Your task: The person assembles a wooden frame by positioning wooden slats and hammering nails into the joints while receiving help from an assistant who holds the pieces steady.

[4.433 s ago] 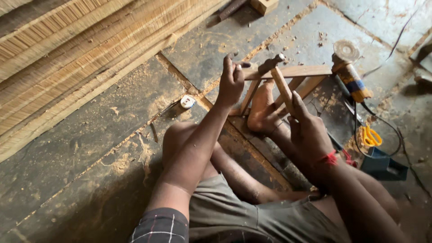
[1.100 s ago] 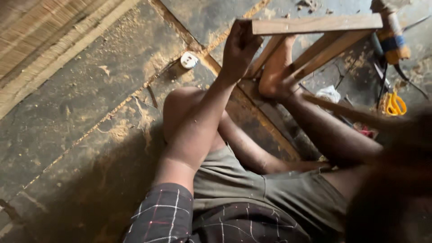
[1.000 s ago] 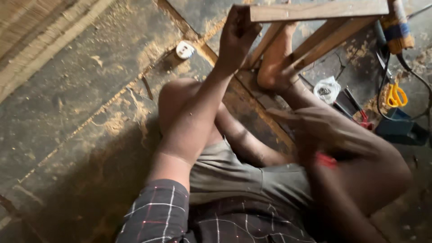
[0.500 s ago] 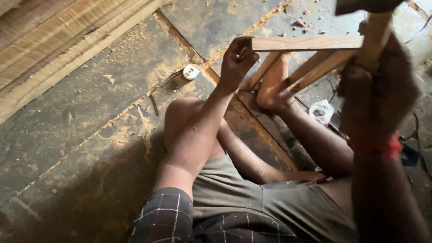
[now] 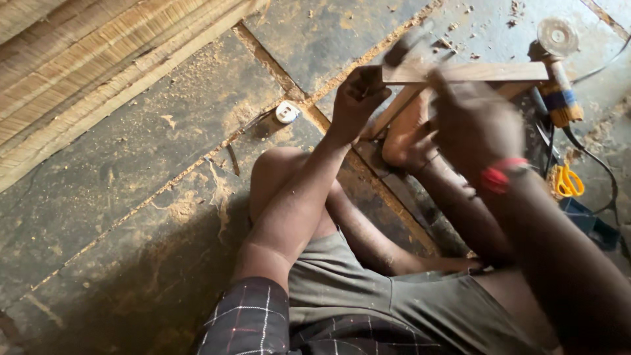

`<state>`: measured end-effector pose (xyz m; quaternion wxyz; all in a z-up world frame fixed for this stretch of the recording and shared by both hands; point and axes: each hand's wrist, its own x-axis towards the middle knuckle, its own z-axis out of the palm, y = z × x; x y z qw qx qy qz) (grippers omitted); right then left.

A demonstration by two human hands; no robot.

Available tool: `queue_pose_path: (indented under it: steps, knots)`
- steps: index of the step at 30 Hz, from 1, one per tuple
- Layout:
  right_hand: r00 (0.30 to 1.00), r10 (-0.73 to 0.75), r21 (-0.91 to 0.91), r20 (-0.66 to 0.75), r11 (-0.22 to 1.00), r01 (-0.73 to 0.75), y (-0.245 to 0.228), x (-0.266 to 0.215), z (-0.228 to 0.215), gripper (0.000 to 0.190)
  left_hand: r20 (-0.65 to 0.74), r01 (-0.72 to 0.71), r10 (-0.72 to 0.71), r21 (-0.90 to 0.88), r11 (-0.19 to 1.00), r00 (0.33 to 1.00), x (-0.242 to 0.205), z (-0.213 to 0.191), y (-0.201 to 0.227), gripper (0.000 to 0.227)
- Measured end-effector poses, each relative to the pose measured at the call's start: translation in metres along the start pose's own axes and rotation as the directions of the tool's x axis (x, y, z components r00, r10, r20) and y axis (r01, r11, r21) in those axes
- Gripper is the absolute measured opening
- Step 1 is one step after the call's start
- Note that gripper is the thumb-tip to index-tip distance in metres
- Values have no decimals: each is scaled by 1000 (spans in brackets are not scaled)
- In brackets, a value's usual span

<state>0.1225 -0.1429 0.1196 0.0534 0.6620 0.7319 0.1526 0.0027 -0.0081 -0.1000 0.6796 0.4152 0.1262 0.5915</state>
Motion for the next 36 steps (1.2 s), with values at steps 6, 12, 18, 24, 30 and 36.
queue_pose_path:
  steps: [6,12,18,24,30,36]
  knots:
    - [834,-41,210,-550,960,186,15,-10,16,45,28,-63,62,21,998,998,2,0,-3,41]
    - [996,4,245,-94,969,19,-3,-4,22,58,-28,-32,34,83,996,999,-3,1,-2,40]
    - [831,41,288,-555,946,146,26,-15,14,38,27,-56,55,10,998,998,1,-2,-5,41]
    - [978,52,197,-201,980,-12,40,-21,9,51,-8,-85,87,170,982,996,2,4,9,40]
    - [790,139,327,-597,941,82,58,-45,14,39,105,-434,452,533,726,886,-13,34,76,41]
    - [902,312,706,-298,708,-12,82,-42,23,46,335,-485,400,792,371,853,60,116,101,35]
